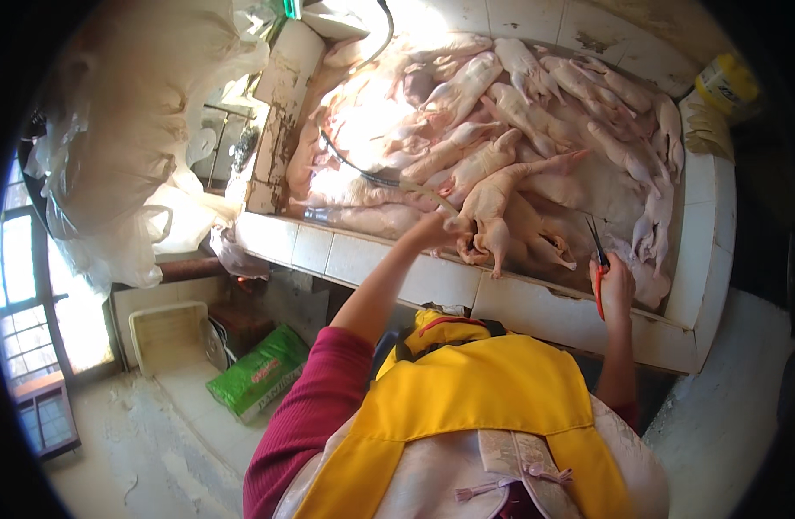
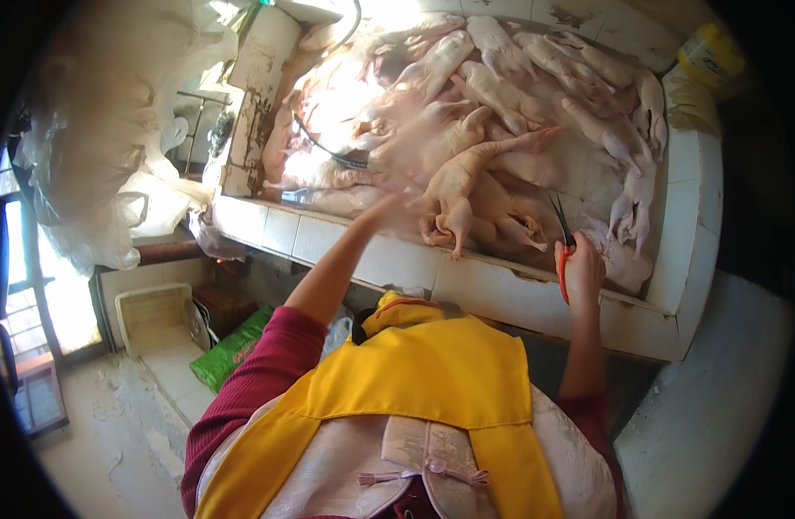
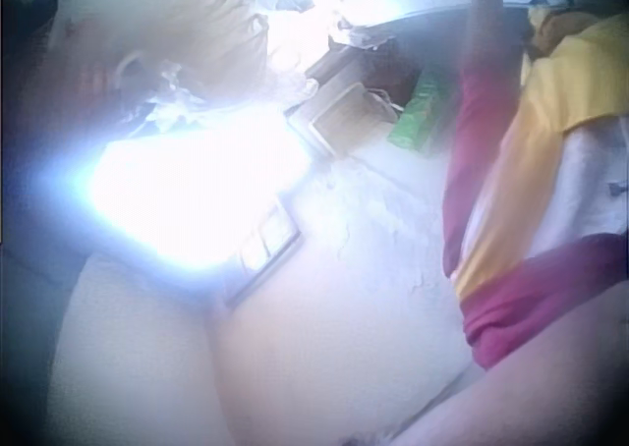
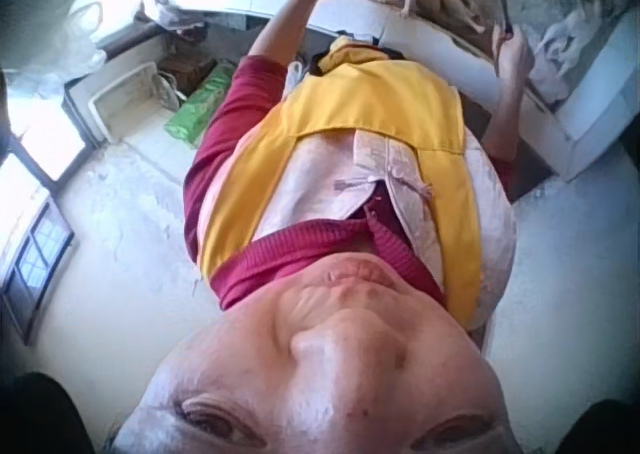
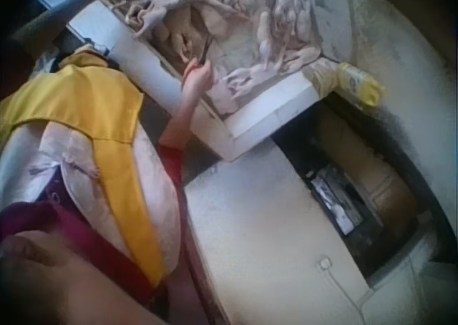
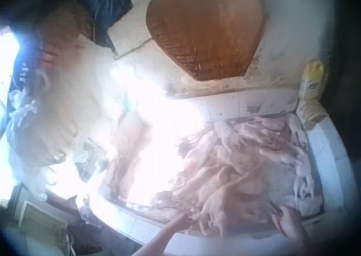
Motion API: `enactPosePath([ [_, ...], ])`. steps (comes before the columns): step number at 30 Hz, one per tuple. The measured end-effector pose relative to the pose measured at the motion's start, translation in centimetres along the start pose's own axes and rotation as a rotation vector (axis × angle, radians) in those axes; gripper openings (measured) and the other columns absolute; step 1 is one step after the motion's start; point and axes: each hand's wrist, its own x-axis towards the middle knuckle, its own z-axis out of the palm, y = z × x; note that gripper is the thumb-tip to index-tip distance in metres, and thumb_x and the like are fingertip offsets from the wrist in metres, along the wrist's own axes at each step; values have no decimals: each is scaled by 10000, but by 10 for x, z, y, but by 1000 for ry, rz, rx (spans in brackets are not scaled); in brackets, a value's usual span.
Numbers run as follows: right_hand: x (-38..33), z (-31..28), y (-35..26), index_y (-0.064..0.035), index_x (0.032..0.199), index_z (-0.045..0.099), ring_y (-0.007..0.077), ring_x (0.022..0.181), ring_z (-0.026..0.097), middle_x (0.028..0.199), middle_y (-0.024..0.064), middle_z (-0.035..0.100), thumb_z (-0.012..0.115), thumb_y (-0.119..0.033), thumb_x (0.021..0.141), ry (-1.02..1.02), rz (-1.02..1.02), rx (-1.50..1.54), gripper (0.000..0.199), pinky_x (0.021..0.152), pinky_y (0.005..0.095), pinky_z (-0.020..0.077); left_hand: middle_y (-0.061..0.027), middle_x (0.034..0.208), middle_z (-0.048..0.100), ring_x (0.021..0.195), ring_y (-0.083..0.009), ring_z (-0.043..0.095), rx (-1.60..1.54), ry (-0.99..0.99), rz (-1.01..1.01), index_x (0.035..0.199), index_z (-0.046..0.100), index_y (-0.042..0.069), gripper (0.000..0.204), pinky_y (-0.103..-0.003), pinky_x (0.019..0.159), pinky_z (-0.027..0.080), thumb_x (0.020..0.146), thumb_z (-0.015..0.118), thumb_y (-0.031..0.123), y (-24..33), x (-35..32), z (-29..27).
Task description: The person uses shears to trim the feet and wing tips of raw chicken carcasses on a tiled counter. The person repeatedly picks up a chicken, cuts off the feet and wing tips, and places the trimmed carcass back on the pile.
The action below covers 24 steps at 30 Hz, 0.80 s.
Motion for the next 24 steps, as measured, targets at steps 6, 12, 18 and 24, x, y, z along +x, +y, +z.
enactPosePath([
  [6, -79, -1, 3, -59, 881, 598, 372, 712, 597, 736, 147, 607, 677, -263, 814, 307, 216, 96, 228, 624, 431, 462, -150, 801, 691, 704, -238, 683, 139, -422, 37, 983, 692, 74, 313, -351, 599, 535, 751, 648, 278, 46, 48, 25],
  [12, -160, 0, 6, -16, 921, 617, 301, 653, 599, 724, 130, 618, 687, -202, 826, 539, 443, 175, 220, 625, 370, 476, -245, 1066, 628, 960, -332, 640, 475, -20, 495, 1128, 632, 58, 540, -422, 816, 502, 699, 695, 381, 79, 93, 39],
  [18, -182, 41, 23, -7, 1053, 601, 268, 739, 612, 854, 130, 620, 675, -173, 826, 651, 563, 12, 291, 691, 363, 494, -260, 1072, 626, 1019, -405, 601, -78, 38, 184, 1069, 580, 26, 436, -452, 878, 472, 736, 621, 306, 205, 178, 55],
  [24, -131, 82, 60, -33, 1216, 534, 289, 954, 571, 1037, 138, 570, 652, -152, 838, 706, 524, 45, 413, 813, 396, 465, -254, 1092, 607, 1063, -422, 566, -264, 57, 142, 1132, 503, 44, 477, -467, 900, 460, 740, 634, 282, 255, 236, 111],
])
